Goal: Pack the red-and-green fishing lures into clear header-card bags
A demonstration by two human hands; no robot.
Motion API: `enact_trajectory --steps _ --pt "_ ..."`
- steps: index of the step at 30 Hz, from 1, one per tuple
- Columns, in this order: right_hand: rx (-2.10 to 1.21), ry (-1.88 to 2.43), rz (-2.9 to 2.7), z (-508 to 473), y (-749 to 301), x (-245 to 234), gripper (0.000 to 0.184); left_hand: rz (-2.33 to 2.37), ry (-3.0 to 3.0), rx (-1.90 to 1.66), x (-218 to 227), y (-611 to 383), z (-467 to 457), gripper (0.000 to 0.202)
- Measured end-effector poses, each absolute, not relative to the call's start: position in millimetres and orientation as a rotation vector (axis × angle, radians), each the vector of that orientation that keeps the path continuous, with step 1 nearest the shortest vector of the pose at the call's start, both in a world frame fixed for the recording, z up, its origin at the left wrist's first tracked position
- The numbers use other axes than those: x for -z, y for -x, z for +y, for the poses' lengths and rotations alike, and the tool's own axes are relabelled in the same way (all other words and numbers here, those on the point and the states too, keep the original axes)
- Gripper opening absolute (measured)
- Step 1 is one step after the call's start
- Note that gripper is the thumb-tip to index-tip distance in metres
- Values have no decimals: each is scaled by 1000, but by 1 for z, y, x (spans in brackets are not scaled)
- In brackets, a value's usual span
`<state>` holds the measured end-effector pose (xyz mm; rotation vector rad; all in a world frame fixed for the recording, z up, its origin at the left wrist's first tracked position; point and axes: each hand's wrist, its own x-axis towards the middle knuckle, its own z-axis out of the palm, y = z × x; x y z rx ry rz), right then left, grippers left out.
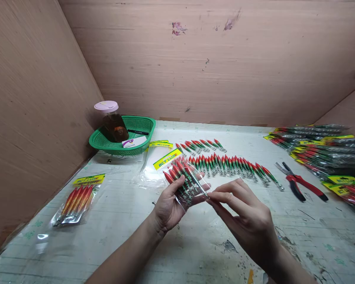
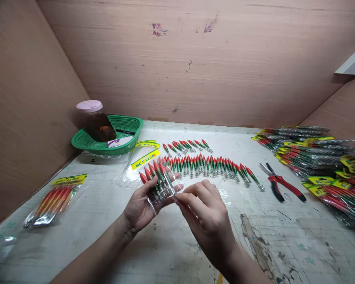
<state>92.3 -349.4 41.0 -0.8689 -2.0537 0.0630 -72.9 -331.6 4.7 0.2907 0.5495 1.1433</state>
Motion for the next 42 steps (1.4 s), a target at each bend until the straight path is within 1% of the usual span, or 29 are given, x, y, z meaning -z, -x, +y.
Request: enact_trajectory --steps 3,7,10,14,17,21,25,27,29,32,33,34,35,38,39,42 --pt "-75 865 -2042 -351 -91 -37 18 549 -280 -1143 -6 72 -332 42" --pt "-57 864 -2035 -353 -92 -32 22 534 -284 -1141 -7 73 -332 39" --pt "-28 878 -2006 -353 -94 -32 20 530 -304 -1123 -7 72 -333 35" --pt "-19 916 -2002 -348 -95 -33 12 530 -329 -1105 -7 71 -335 32" --pt "-39 939 -2009 -345 -94 -30 11 531 -356 -1059 -7 70 -335 29" --pt "-87 904 -2060 -347 -100 -22 13 597 -382 -932 0 70 -336 29" --pt "-91 912 -2085 -363 -114 -3 14 711 -487 -613 15 69 -334 35" --pt "-92 955 -2083 -373 -120 14 13 865 -675 -421 19 71 -332 37" --pt "-77 997 -2099 -382 -125 32 13 1176 -1000 -305 16 75 -331 38" --pt "-54 1071 -2145 -391 -133 53 15 1834 -1608 -339 3 81 -337 36" --pt "-54 1091 -2168 -392 -135 57 15 1956 -1800 -388 -1 82 -342 34" --pt "-57 1103 -2195 -393 -137 59 16 1959 -1984 -428 -2 81 -348 34" --pt "-61 1106 -2222 -392 -139 60 15 1846 -2152 -440 -1 78 -354 39" --pt "-22 1075 -2294 -388 -141 59 13 1289 -2474 -356 15 67 -371 66" --pt "12 1063 -2305 -386 -140 58 15 1197 -2527 -322 25 63 -374 69" --pt "97 1015 -2315 -380 -136 59 25 1193 -2619 -301 51 55 -374 62"
